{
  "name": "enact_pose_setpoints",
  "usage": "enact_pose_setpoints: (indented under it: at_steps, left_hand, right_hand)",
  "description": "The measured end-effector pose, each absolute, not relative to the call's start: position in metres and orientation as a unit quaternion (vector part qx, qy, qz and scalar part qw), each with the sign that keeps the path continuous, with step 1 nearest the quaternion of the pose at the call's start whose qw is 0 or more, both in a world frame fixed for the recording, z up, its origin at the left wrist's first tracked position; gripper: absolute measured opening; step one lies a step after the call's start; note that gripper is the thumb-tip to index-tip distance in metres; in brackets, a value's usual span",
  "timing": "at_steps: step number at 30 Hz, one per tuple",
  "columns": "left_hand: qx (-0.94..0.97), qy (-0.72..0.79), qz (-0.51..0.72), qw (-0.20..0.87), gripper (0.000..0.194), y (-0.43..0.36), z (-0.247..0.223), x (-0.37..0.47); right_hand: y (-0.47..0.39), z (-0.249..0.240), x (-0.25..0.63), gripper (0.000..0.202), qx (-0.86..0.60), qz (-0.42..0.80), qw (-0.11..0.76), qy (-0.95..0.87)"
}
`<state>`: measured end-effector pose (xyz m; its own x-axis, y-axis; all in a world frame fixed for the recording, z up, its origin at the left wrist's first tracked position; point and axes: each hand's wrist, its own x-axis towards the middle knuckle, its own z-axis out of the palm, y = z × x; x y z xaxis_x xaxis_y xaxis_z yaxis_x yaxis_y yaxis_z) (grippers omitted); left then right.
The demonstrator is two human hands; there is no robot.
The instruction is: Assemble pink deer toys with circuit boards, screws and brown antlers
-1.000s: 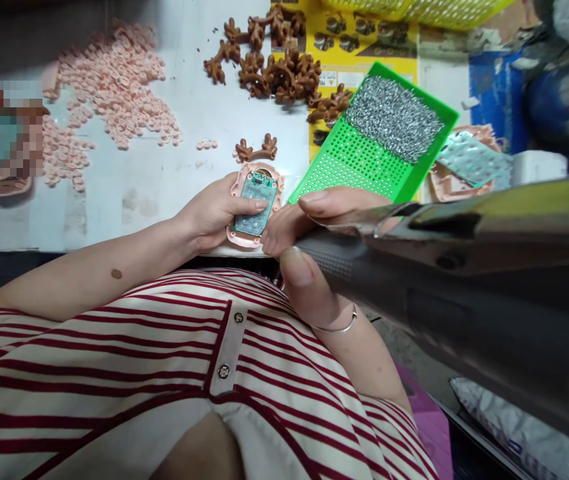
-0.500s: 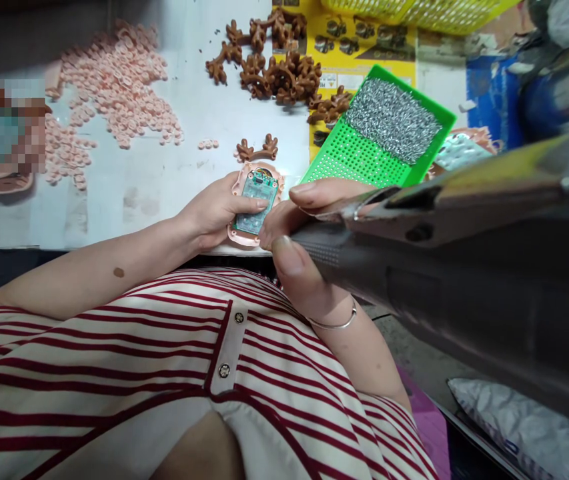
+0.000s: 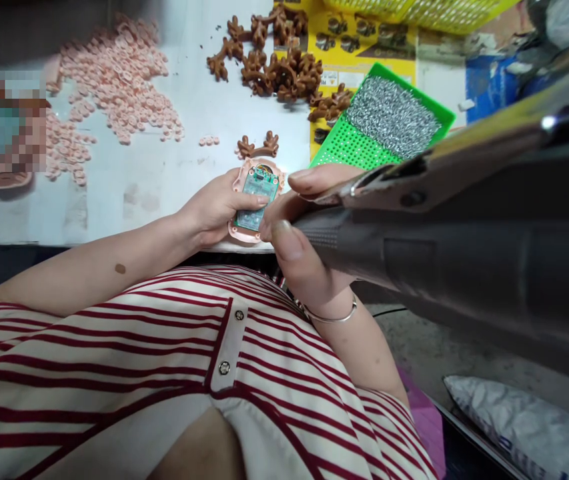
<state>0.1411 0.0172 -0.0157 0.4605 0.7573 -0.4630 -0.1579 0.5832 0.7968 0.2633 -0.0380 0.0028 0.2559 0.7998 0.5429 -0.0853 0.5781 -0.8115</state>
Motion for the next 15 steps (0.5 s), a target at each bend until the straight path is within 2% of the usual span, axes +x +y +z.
enact_pose_setpoints:
  at_steps: [7, 15]
  left_hand:
    - [0.347, 0.427, 0.298, 0.78, 0.037, 0.0163, -0.017, 0.1407]
    - [0.341, 0.427, 0.298, 0.782, 0.039, 0.017, -0.0165, 0.1406]
  right_hand:
    - [-0.0354, 0.0073, 0.2539, 0.021, -0.349, 0.237, 0.738, -0.527]
    - [-0.0343, 0.0066, 0.2567, 0.024, -0.317, 0.248, 0.738, -0.542]
